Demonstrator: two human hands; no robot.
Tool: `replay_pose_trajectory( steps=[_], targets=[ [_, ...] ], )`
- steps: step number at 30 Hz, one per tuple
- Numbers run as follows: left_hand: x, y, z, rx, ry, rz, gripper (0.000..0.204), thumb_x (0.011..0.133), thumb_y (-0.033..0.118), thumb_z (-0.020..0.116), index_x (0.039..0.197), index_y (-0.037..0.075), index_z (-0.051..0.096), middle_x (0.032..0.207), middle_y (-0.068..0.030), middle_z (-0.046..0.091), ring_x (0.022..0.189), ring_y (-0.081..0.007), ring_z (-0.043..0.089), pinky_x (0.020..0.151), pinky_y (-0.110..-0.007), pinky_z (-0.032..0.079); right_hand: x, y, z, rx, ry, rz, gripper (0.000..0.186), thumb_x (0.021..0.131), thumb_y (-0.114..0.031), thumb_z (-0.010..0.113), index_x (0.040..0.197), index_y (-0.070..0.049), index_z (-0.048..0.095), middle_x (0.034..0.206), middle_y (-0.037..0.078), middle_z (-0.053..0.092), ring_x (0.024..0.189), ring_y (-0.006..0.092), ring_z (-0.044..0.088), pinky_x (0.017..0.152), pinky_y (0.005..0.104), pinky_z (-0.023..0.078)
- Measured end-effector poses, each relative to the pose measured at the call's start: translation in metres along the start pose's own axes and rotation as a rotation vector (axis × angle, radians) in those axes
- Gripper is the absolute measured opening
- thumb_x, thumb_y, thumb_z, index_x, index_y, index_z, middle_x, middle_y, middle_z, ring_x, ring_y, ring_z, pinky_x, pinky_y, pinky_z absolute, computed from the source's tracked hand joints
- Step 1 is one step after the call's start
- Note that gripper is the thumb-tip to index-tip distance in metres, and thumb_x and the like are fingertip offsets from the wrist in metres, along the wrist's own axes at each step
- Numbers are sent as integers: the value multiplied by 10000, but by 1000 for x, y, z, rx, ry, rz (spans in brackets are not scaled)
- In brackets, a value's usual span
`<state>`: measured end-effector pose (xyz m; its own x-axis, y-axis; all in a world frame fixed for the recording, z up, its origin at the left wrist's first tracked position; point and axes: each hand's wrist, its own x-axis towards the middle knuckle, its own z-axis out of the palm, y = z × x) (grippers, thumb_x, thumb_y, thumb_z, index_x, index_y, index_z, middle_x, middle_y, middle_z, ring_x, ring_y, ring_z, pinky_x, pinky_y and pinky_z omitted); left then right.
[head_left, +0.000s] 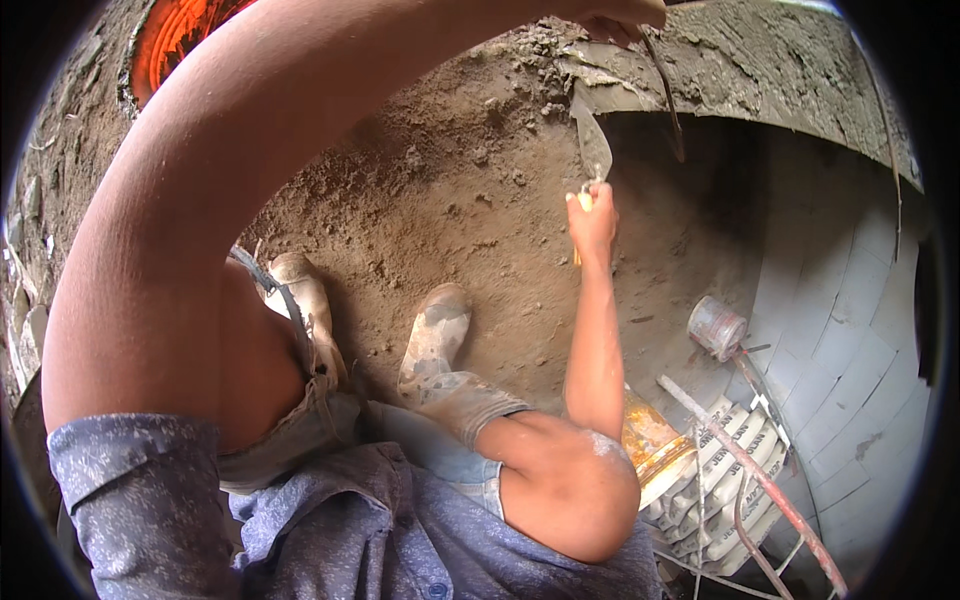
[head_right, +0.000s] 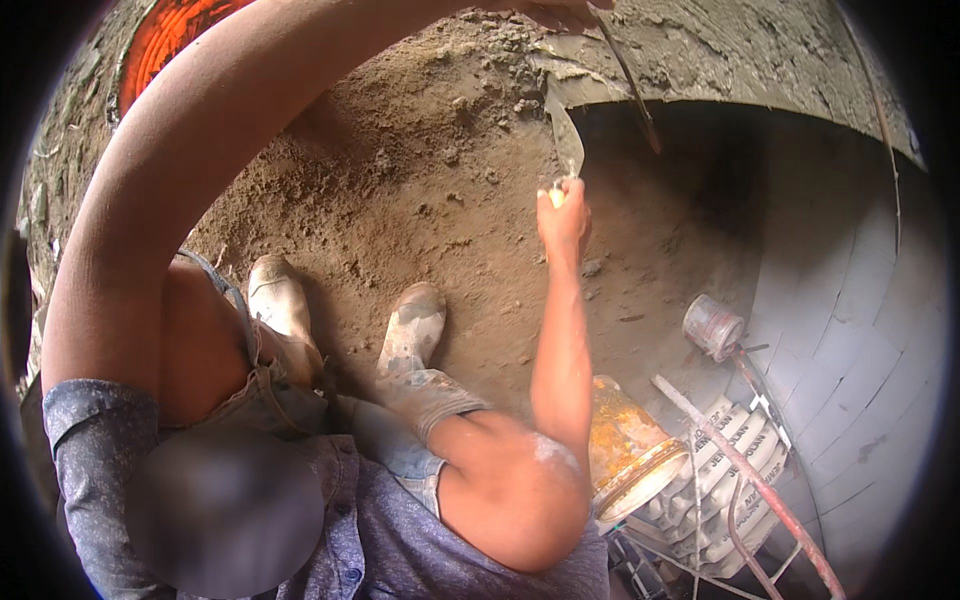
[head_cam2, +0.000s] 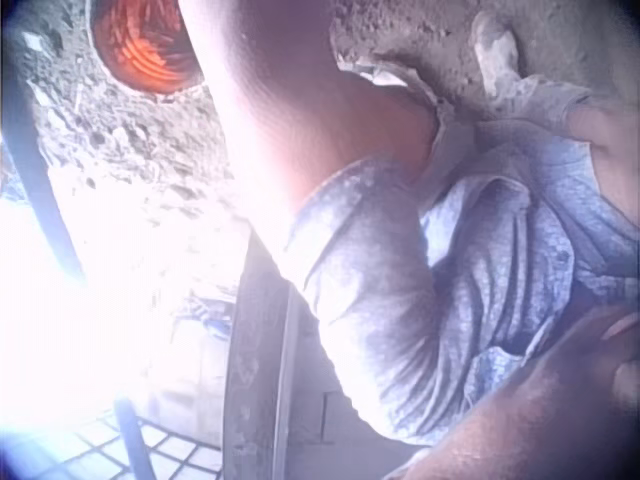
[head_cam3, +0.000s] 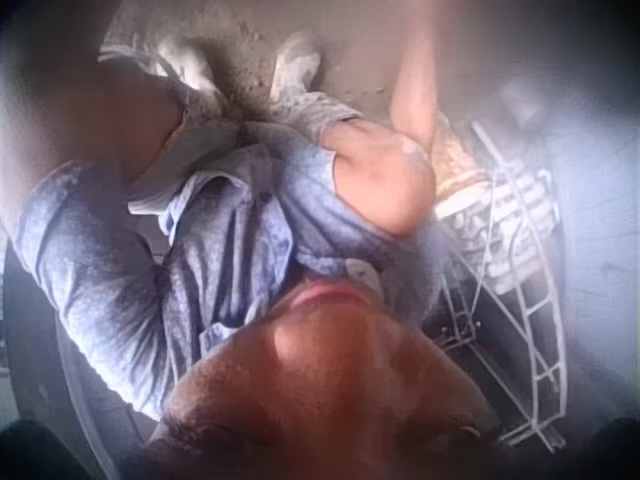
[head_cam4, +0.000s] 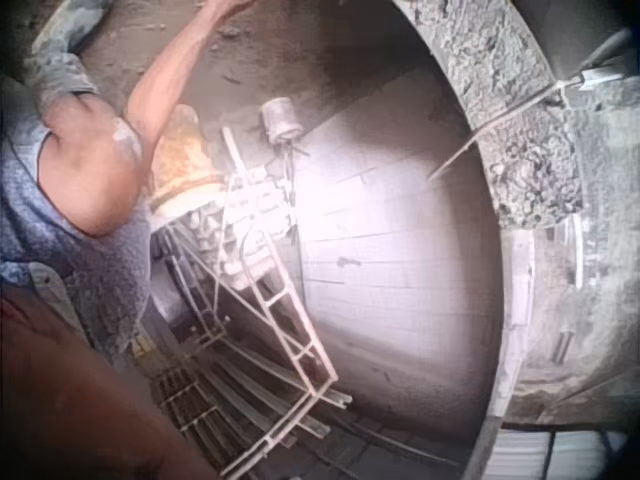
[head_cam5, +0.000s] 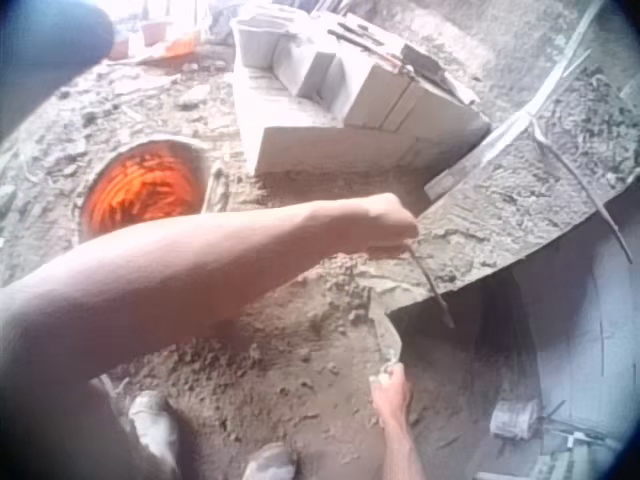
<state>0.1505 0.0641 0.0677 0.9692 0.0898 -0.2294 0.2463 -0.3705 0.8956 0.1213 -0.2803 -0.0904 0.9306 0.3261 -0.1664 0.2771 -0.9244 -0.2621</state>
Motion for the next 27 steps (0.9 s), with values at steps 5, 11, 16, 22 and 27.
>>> replay_pose_trajectory(
  steps=[5,11,16,22,27],
  targets=[
    [0,3,-5,-61,-5,16,255,809,180,544,783,-7,716,739,-145,679,665,-261,646,568,-414,491,-28,-25,-24,-117,62,-24,359,887,-221,725,1160,-72,547,1097,204,701,1022,423,675,866,502,524],
    [9,-1,-5,1,10,66,269,819,183,566,795,-33,725,758,-155,696,666,-258,667,574,-417,515,7,-65,-21,-146,44,-89,344,909,-209,701,1176,-64,539,1103,200,688,1014,419,675,861,509,525],
    [10,-4,-6,-46,-34,80,270,830,195,579,849,-12,752,791,-140,719,701,-260,687,597,-413,544,8,-63,-33,-138,129,-103,352,905,-217,706,1176,-58,548,1086,210,689,1014,428,674,859,514,524],
    [2,-4,-5,-73,-17,87,291,846,201,577,924,2,776,872,-140,745,777,-263,717,654,-408,565,-2,-61,-68,-22,234,-103,365,867,-236,757,1134,-38,608,1033,239,706,984,452,676,846,505,526],
    [8,-6,0,-148,28,57,271,836,206,592,883,3,765,833,-128,732,726,-247,692,627,-393,549,-11,-48,-88,109,257,-54,385,865,-252,774,1133,-14,632,1020,218,727,962,405,702,868,446,531]
  ],
)
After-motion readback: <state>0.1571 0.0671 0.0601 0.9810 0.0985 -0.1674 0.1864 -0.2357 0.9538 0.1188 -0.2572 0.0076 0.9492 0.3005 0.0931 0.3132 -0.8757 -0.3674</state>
